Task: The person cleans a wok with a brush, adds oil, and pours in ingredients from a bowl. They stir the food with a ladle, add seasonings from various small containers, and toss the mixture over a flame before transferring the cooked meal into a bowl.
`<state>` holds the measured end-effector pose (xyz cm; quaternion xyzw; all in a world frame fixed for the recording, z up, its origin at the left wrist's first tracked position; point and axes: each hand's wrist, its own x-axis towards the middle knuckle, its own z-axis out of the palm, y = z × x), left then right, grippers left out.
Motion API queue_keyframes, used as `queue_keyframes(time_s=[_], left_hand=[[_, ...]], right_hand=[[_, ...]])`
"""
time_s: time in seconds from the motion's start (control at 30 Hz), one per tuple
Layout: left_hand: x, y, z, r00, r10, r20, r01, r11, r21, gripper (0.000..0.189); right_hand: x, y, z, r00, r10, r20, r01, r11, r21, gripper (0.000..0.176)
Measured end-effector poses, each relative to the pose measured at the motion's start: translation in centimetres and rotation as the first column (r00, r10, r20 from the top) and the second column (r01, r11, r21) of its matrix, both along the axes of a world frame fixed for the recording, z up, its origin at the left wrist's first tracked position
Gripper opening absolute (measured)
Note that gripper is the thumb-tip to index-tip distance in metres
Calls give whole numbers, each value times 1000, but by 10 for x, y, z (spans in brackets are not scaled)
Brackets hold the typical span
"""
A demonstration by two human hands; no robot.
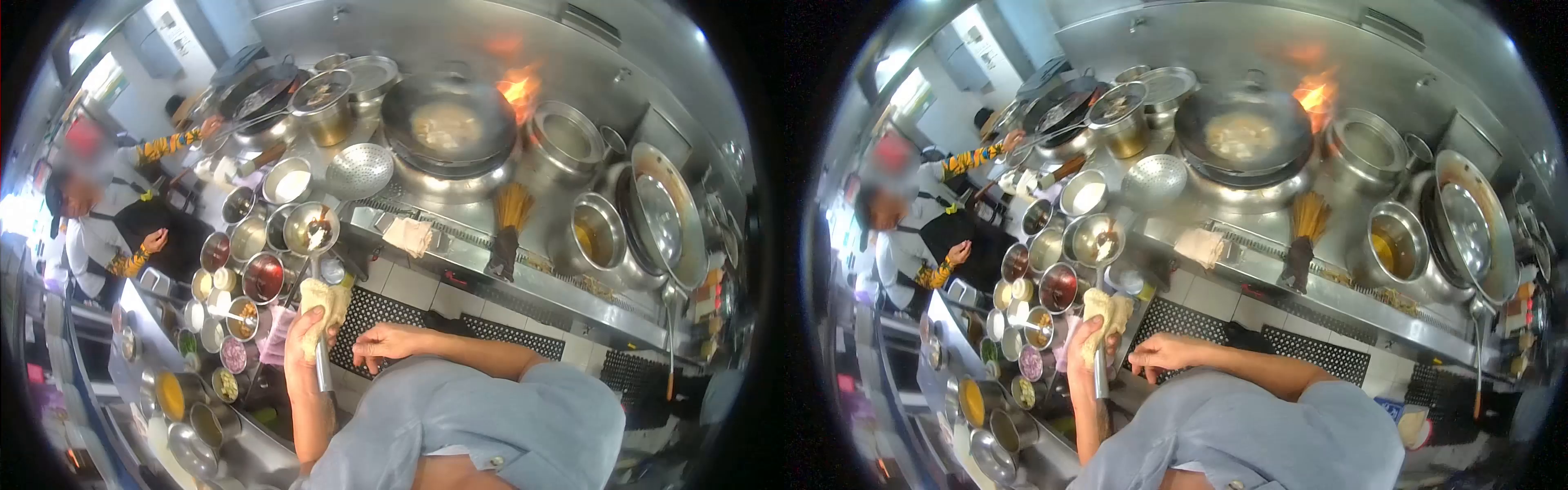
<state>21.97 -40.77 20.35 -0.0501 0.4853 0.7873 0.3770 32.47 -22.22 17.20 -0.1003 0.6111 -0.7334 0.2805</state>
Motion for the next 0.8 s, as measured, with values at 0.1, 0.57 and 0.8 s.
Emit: queue_keyframes(time_s=[0.1, 0.57, 0.8], left_hand=[[4, 2, 4, 999, 37, 7, -37, 999, -40, 53], [-4, -7, -29, 980, 181, -77, -177, 982, 60, 51], [-6, 3, -40, 909, 391, -142, -373, 917, 140, 50]], right_hand=[[-1, 3, 1, 997, 68, -30, -64, 992, 109, 46], [1, -12, 22, 985, 151, 84, -156, 986, 56, 38], [10, -23, 35, 912, 155, 380, -34, 952, -305, 54]])
